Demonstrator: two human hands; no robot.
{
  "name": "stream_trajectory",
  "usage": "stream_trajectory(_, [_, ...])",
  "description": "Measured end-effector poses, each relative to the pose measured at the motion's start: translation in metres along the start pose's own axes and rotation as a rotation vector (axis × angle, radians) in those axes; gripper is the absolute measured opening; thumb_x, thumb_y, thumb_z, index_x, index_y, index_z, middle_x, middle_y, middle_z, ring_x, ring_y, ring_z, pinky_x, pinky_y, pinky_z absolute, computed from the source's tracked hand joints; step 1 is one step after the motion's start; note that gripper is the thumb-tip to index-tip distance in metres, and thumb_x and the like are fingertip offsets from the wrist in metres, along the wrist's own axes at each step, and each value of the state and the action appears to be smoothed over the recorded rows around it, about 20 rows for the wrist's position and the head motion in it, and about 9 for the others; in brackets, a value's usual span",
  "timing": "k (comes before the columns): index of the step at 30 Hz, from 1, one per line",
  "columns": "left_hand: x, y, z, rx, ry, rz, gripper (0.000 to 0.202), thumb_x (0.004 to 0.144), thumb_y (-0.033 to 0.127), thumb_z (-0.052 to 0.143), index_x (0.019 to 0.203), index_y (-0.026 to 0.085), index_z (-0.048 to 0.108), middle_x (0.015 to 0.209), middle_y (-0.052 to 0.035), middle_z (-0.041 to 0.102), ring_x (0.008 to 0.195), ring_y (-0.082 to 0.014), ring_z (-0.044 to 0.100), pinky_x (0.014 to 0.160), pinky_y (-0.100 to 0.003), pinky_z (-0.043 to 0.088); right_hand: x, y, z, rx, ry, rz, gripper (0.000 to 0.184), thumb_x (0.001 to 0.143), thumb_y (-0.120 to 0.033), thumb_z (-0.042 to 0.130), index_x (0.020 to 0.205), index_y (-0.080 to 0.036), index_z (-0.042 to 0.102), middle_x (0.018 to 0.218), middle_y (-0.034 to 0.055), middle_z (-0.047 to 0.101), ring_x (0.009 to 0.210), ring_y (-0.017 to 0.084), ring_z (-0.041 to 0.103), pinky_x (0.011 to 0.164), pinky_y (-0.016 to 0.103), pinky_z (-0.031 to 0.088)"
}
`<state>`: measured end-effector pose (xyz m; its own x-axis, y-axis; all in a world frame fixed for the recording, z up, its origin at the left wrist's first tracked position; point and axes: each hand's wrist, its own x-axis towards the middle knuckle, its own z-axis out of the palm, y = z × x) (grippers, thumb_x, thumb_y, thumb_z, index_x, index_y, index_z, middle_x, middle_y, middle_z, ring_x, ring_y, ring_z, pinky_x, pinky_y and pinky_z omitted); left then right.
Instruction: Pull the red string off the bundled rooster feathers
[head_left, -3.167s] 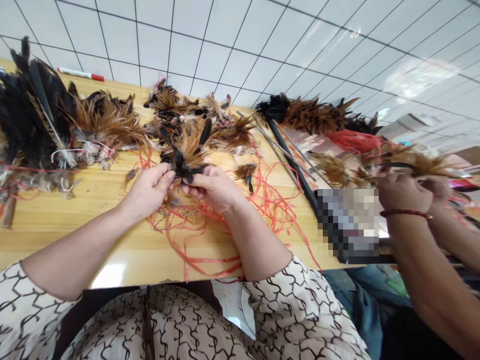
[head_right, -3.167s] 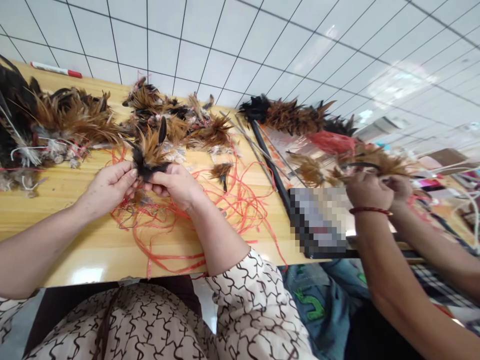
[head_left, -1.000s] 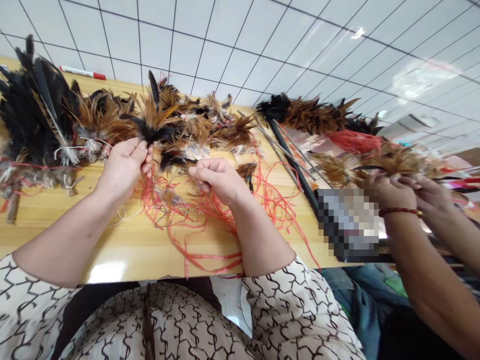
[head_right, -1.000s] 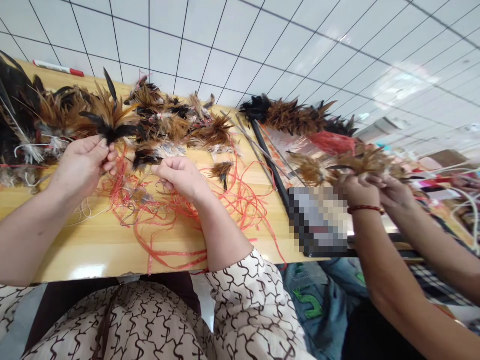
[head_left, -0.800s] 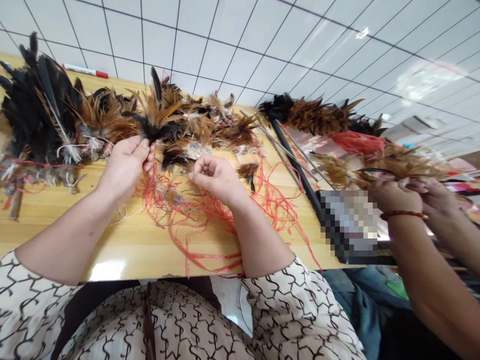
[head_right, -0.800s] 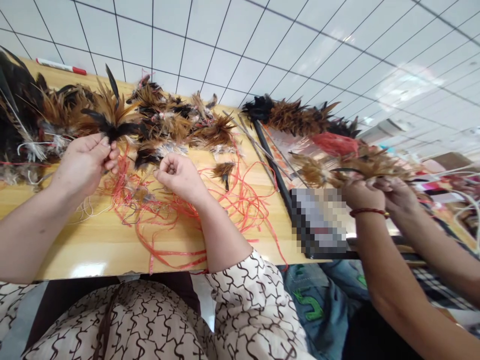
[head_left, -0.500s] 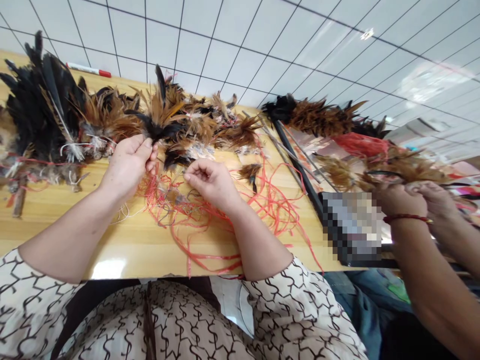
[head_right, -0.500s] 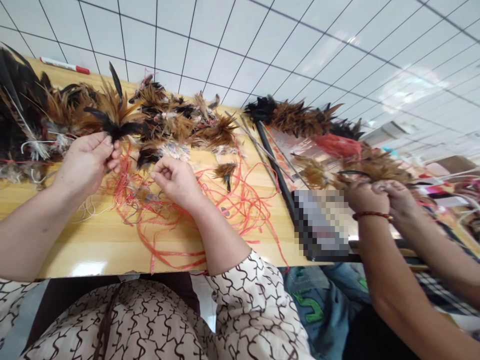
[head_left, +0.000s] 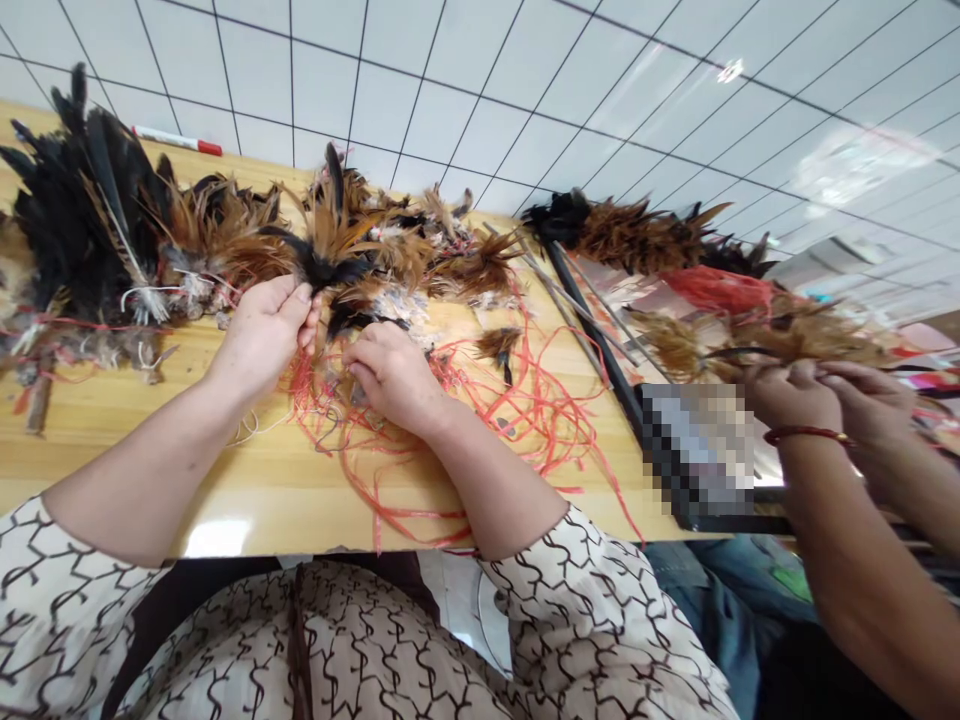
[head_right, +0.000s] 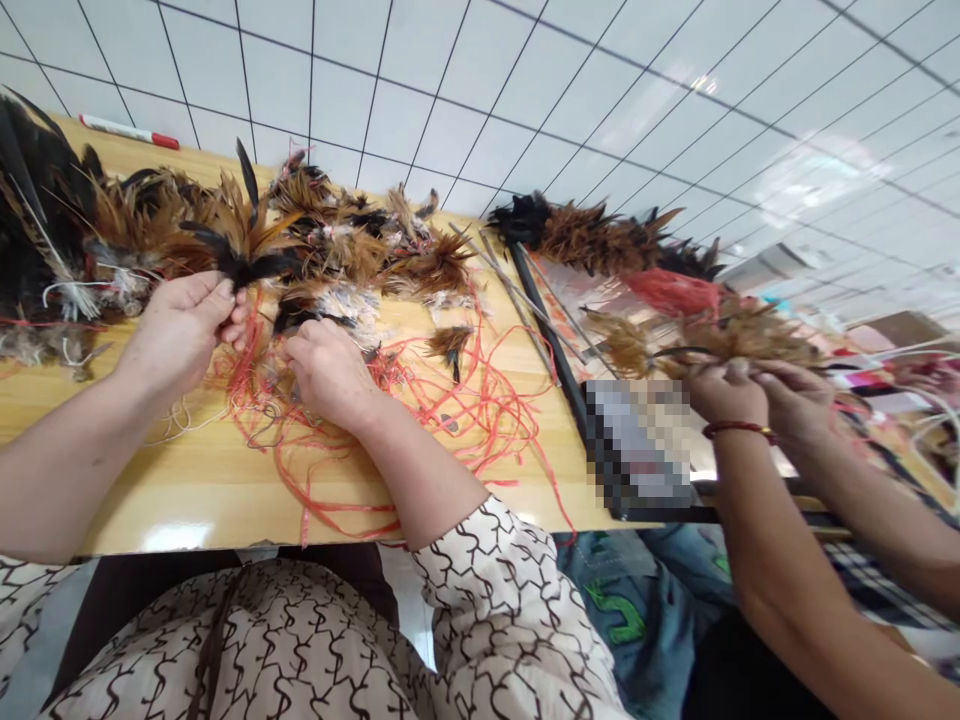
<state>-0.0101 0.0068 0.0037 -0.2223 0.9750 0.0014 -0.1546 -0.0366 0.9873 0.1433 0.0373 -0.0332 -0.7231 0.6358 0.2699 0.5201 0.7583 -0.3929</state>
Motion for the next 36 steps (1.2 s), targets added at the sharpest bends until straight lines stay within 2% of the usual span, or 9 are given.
stream_trajectory(5, [0.0, 0.0, 0.0, -0.013, 0.026, 0.002, 0.031, 0.085, 0.004, 0.043, 0.057, 0.016, 0.048, 0.048, 0.0048, 0.044, 0.038, -0.0043, 0.036, 0.039, -0.016, 0.034, -0.005, 0.007, -0.018, 0.435, 0.3, 0.134, 0.01, 0.079, -0.021, 0.059, 0.072, -0.018, 0.066, 0.081, 0.0049, 0.06, 0.08, 0.016, 0.053, 0.075, 0.032, 0.043])
stream_trajectory(8, [-0.001, 0.0, 0.001, -0.016, 0.038, 0.007, 0.03, 0.085, 0.003, 0.042, 0.058, 0.015, 0.05, 0.05, 0.0035, 0.049, 0.038, -0.0041, 0.037, 0.04, -0.016, 0.034, -0.006, 0.006, -0.028, 0.829, 0.307, 0.269, 0.019, 0.075, -0.034, 0.066, 0.067, -0.017, 0.065, 0.08, 0.0034, 0.063, 0.072, 0.013, 0.054, 0.065, 0.028, 0.044])
stream_trajectory(11, [-0.001, -0.001, 0.001, -0.027, 0.033, 0.003, 0.028, 0.085, 0.006, 0.043, 0.059, 0.015, 0.05, 0.053, 0.0019, 0.054, 0.039, -0.0042, 0.038, 0.042, -0.017, 0.034, -0.005, 0.003, -0.031, 1.042, 0.287, 0.4, 0.026, 0.066, -0.043, 0.073, 0.065, -0.017, 0.065, 0.075, 0.0013, 0.064, 0.063, 0.01, 0.051, 0.058, 0.025, 0.042])
stream_trajectory(15, [-0.001, -0.006, -0.002, -0.01, 0.008, 0.053, 0.024, 0.085, 0.013, 0.049, 0.061, 0.015, 0.052, 0.056, 0.0007, 0.056, 0.041, -0.0051, 0.04, 0.044, -0.018, 0.035, -0.004, -0.002, -0.031, 1.076, 0.242, 0.473, 0.032, 0.061, -0.046, 0.076, 0.061, -0.017, 0.064, 0.062, -0.0006, 0.062, 0.055, 0.007, 0.048, 0.054, 0.023, 0.04])
stream_trajectory(21, [-0.003, -0.011, -0.007, 0.157, -0.041, 0.234, 0.017, 0.084, 0.028, 0.055, 0.072, 0.017, 0.06, 0.059, 0.0007, 0.057, 0.051, -0.0093, 0.047, 0.052, -0.021, 0.04, -0.006, -0.01, -0.027, 1.057, 0.057, 0.52, 0.031, 0.07, -0.039, 0.066, 0.052, -0.016, 0.056, 0.05, -0.0033, 0.055, 0.047, 0.005, 0.046, 0.051, 0.02, 0.038])
stream_trajectory(26, [-0.01, -0.009, -0.004, 0.339, -0.059, 0.274, 0.019, 0.082, 0.03, 0.053, 0.067, 0.018, 0.058, 0.055, 0.0023, 0.052, 0.052, -0.0101, 0.044, 0.053, -0.022, 0.04, -0.005, -0.015, -0.019, 1.058, -0.07, 0.472, 0.028, 0.075, -0.032, 0.06, 0.053, -0.015, 0.054, 0.048, -0.0042, 0.054, 0.044, 0.004, 0.045, 0.048, 0.019, 0.036])
stream_trajectory(29, [-0.01, -0.013, 0.0, 0.317, -0.14, 0.181, 0.019, 0.08, 0.031, 0.053, 0.067, 0.017, 0.056, 0.058, 0.0023, 0.055, 0.05, -0.0092, 0.043, 0.048, -0.021, 0.038, -0.005, -0.02, -0.018, 1.062, -0.078, 0.465, 0.026, 0.076, -0.033, 0.058, 0.057, -0.015, 0.055, 0.045, -0.0052, 0.052, 0.04, 0.004, 0.043, 0.044, 0.018, 0.033])
stream_trajectory(32, [-0.01, -0.018, 0.005, 0.231, -0.22, 0.007, 0.019, 0.08, 0.028, 0.052, 0.064, 0.018, 0.052, 0.051, 0.0036, 0.053, 0.044, -0.0086, 0.043, 0.042, -0.019, 0.035, -0.006, -0.024, -0.02, 1.056, -0.002, 0.474, 0.026, 0.077, -0.034, 0.058, 0.059, -0.016, 0.056, 0.042, -0.0064, 0.05, 0.037, 0.004, 0.041, 0.041, 0.018, 0.03])
stream_trajectory(36, [-0.012, -0.015, 0.011, 0.078, -0.175, -0.167, 0.023, 0.081, 0.018, 0.051, 0.058, 0.017, 0.049, 0.047, 0.0038, 0.049, 0.039, -0.0052, 0.038, 0.038, -0.015, 0.029, -0.005, -0.024, -0.022, 1.052, 0.108, 0.48, 0.027, 0.075, -0.035, 0.061, 0.056, -0.016, 0.056, 0.042, -0.0059, 0.05, 0.038, 0.004, 0.04, 0.042, 0.018, 0.031])
